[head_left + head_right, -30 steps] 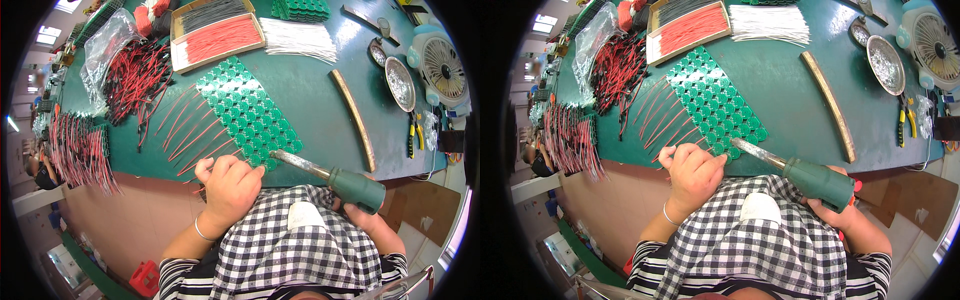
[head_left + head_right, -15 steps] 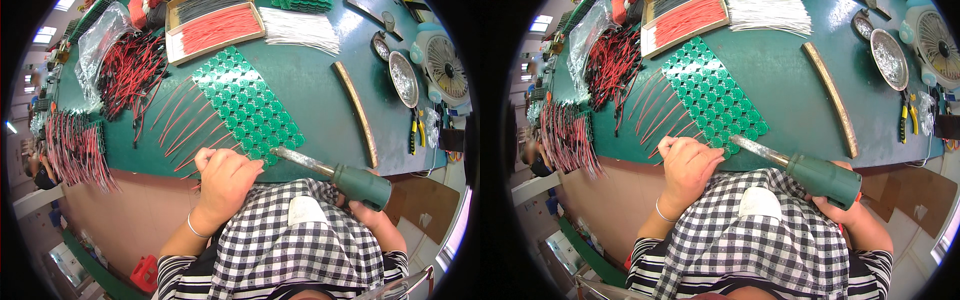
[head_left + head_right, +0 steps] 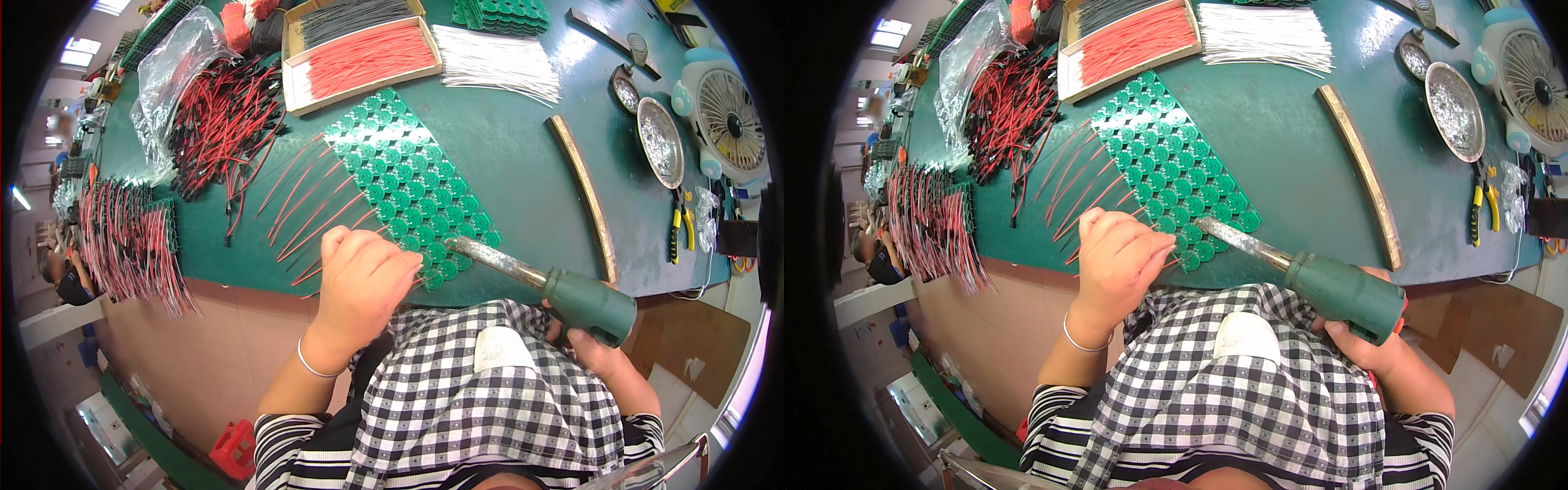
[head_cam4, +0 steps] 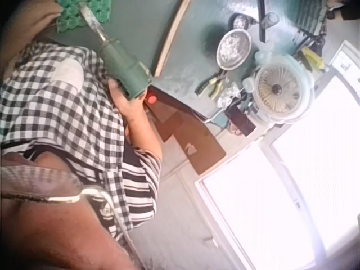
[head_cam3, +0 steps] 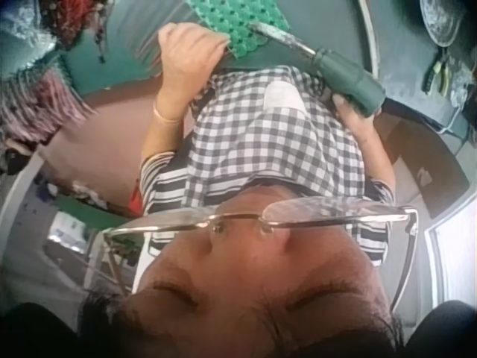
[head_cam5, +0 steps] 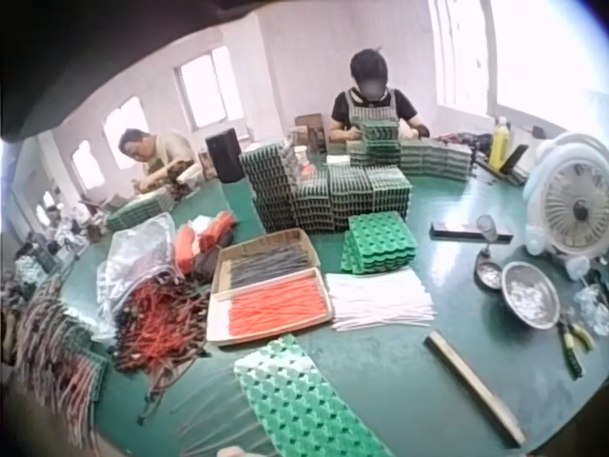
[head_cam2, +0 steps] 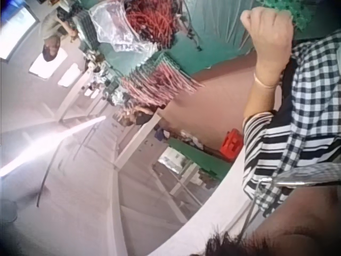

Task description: The person solders wires onto circular LED circuit boards using a soldering iron.

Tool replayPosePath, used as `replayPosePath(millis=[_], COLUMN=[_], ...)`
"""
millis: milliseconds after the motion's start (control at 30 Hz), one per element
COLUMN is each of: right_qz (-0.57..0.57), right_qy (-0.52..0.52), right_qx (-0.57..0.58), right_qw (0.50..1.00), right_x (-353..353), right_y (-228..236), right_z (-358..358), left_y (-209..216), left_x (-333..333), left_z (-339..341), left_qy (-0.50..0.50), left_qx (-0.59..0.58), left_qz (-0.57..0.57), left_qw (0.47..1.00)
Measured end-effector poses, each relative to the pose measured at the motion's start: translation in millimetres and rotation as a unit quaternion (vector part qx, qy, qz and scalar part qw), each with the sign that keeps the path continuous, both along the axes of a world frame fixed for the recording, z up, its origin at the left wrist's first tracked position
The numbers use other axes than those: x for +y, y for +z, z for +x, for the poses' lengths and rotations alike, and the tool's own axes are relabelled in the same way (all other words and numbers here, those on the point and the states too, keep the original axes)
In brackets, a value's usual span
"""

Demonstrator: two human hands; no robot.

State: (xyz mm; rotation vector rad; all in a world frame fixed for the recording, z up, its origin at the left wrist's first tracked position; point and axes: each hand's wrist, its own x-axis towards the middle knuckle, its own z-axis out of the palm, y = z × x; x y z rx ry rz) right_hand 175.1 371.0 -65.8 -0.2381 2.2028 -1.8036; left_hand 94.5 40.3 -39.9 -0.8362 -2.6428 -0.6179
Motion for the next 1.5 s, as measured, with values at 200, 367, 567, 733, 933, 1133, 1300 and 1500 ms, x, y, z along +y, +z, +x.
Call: replayPosePath(millis=[200,367,567,733,933,1133,1300,1500], right_qz=[0.050,0.031,0.068,0.128,0.155,-0.096,-0.155,-0.188], right_qy=[0.009,0.004,0.026,0.026,0.018,-0.027,-0.079,-0.127], right_qx=[-0.011,-0.028,0.000,0.114,0.160,-0.007,0.008,-0.010], right_qw=[0.999,0.999,0.997,0.985,0.975,0.995,0.985,0.974], right_x=[-3,-6,-5,-13,-15,-11,-14,-15], right_y=[-1,1,-3,-3,-2,-6,-9,-6], right_z=[0,-3,-1,-6,-10,-8,-8,-16], left_y=[-3,-3,-3,-3,-4,-3,-3,-3], left_x=[0,0,1,2,1,1,0,0], left_z=[1,1,1,1,0,0,1,0], left_qy=[-0.002,-0.006,0.001,0.002,0.004,0.003,0.003,0.002], left_qx=[-0.005,-0.006,-0.006,-0.007,-0.004,-0.009,-0.013,-0.014], left_qz=[0.003,0.007,0.005,0.008,0.007,0.007,0.003,0.008], left_qw=[1.000,1.000,1.000,1.000,1.000,1.000,1.000,1.000])
